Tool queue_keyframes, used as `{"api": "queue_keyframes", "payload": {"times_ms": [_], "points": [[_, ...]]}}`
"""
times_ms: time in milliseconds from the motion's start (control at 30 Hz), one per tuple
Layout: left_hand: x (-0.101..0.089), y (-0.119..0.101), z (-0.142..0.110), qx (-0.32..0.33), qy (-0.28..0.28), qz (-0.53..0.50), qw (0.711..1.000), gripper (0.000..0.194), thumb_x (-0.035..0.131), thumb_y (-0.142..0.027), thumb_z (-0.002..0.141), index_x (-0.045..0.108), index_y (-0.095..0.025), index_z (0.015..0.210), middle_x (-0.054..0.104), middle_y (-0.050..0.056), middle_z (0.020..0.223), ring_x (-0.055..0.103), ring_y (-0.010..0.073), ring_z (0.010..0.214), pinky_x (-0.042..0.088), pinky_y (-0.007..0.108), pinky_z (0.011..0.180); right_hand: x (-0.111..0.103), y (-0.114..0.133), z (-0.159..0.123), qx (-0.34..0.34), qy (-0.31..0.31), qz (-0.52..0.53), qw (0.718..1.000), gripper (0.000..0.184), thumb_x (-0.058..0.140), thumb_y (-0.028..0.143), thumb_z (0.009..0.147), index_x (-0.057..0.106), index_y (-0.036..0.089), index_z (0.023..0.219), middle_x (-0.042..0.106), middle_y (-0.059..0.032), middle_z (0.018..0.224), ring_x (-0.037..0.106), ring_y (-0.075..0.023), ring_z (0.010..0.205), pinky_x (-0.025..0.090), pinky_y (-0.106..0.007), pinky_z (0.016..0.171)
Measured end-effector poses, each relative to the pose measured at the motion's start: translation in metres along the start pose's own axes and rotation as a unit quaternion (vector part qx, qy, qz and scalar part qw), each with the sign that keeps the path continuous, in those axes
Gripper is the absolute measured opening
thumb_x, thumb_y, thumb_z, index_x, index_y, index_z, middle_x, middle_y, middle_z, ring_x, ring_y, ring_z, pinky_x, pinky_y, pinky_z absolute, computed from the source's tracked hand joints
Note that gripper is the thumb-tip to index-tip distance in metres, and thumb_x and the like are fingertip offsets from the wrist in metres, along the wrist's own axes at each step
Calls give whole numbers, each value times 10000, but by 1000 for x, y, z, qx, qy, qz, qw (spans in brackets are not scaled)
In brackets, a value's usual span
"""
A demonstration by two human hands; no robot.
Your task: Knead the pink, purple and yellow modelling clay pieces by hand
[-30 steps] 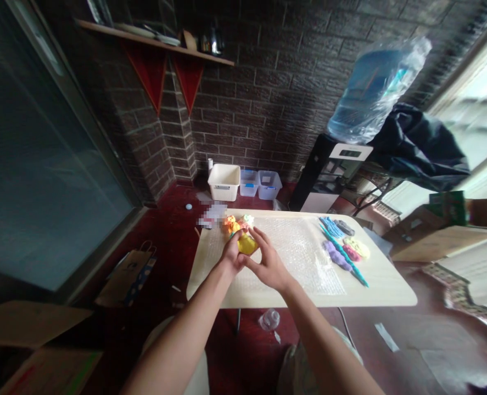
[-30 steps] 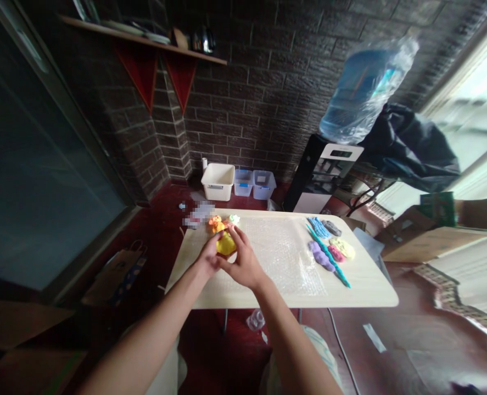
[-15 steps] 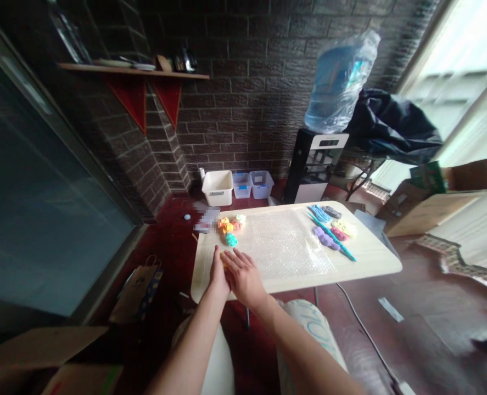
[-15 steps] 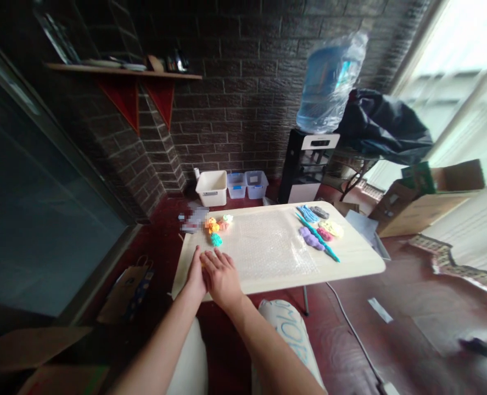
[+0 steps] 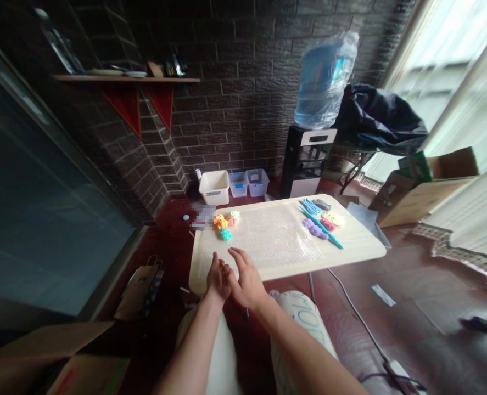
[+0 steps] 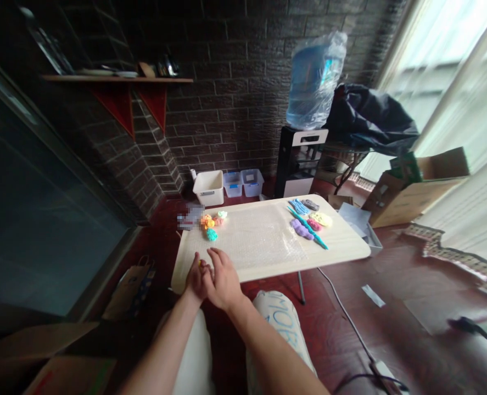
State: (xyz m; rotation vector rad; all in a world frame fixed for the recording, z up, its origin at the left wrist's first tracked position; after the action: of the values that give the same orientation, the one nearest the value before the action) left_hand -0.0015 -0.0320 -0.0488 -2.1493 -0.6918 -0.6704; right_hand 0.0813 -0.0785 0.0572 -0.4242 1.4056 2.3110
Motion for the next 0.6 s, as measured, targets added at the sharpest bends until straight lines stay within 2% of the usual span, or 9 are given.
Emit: {"api": "queue_keyframes", "payload": {"times_ms": [67, 100, 167, 233, 333, 433, 500, 533, 600], "points": [[-7, -3, -1, 25, -37, -4, 999, 479, 688, -574, 942, 530, -184, 714, 515, -44, 575, 472, 77, 429, 366, 184, 406, -14, -11, -1, 24, -19, 13, 999, 438, 511, 274, 995, 607, 165, 1409, 656, -176, 1395, 642, -283, 1293, 521, -475, 1124], [-9, -4, -2, 34, -52, -3, 998, 516, 667, -573, 952, 463, -197, 663, 429, -69, 511, 393, 63, 370, 288, 176, 367, -22, -19, -3, 43, -33, 19, 998, 403, 493, 293, 1013, 624, 167, 1373, 677, -177, 1331, 691, -275, 1194, 578, -459, 1034], [-9, -5, -8, 44, -64, 4, 997, 522, 622, -510, 982, 389, -212, 622, 327, -91, 455, 274, 53, 311, 168, 184, 332, -38, -35, -8, 78, -60, 30, 995, 363, 462, 329, 1037, 651, 169, 1302, 696, -176, 1266, 735, -255, 1041, 629, -421, 886], [-6, -6, -15, 46, -58, 12, 997, 489, 604, -412, 984, 365, -216, 606, 298, -95, 443, 236, 51, 298, 115, 190, 329, -55, -48, -13, 99, -81, 35, 991, 343, 466, 363, 1040, 680, 183, 1241, 711, -164, 1239, 737, -254, 1010, 632, -407, 840], [-1, -6, -29, 46, -42, 19, 998, 459, 613, -333, 953, 345, -213, 600, 304, -95, 448, 232, 42, 302, 102, 179, 337, -81, -60, -22, 119, -99, 28, 988, 362, 457, 393, 1034, 724, 167, 1126, 738, -164, 1136, 736, -270, 959, 632, -411, 790], [1, 2, -40, 35, -28, 27, 999, 460, 639, -346, 943, 351, -213, 610, 299, -100, 443, 226, 40, 302, 100, 172, 342, -99, -55, -32, 117, -101, 4, 988, 400, 454, 420, 1035, 733, 153, 1141, 736, -178, 1132, 731, -284, 949, 628, -442, 805], [3, 17, -47, 13, -17, 38, 999, 460, 650, -407, 951, 397, -211, 619, 325, -97, 438, 236, 43, 296, 118, 176, 340, -98, -38, -41, 96, -84, -17, 992, 401, 485, 420, 1029, 714, 163, 1236, 727, -176, 1199, 720, -295, 1036, 612, -475, 905], [6, 27, -51, -1, -9, 43, 999, 458, 645, -451, 956, 437, -208, 629, 368, -85, 445, 272, 50, 299, 158, 180, 341, -92, -28, -45, 79, -70, -29, 994, 411, 510, 410, 1020, 693, 173, 1301, 718, -171, 1256, 696, -303, 1136, 575, -498, 1007], [13, 49, -61, -29, 12, 50, 998, 464, 609, -545, 969, 547, -188, 679, 518, -25, 509, 433, 92, 351, 324, 210, 382, -76, -7, -54, 44, -38, -51, 997, 487, 559, 389, 996, 632, 168, 1423, 663, -169, 1416, 596, -315, 1341, 460, -515, 1178]]}}
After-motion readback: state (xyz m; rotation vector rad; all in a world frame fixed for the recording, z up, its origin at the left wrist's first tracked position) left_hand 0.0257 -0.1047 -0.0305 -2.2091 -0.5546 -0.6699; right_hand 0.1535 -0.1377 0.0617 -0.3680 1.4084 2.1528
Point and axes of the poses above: each hand's wrist, its own z-axis towards the middle knuckle, its own x-axis out of the palm, y = z × x, the point moved 9 cm from there along z, towards the middle knuckle
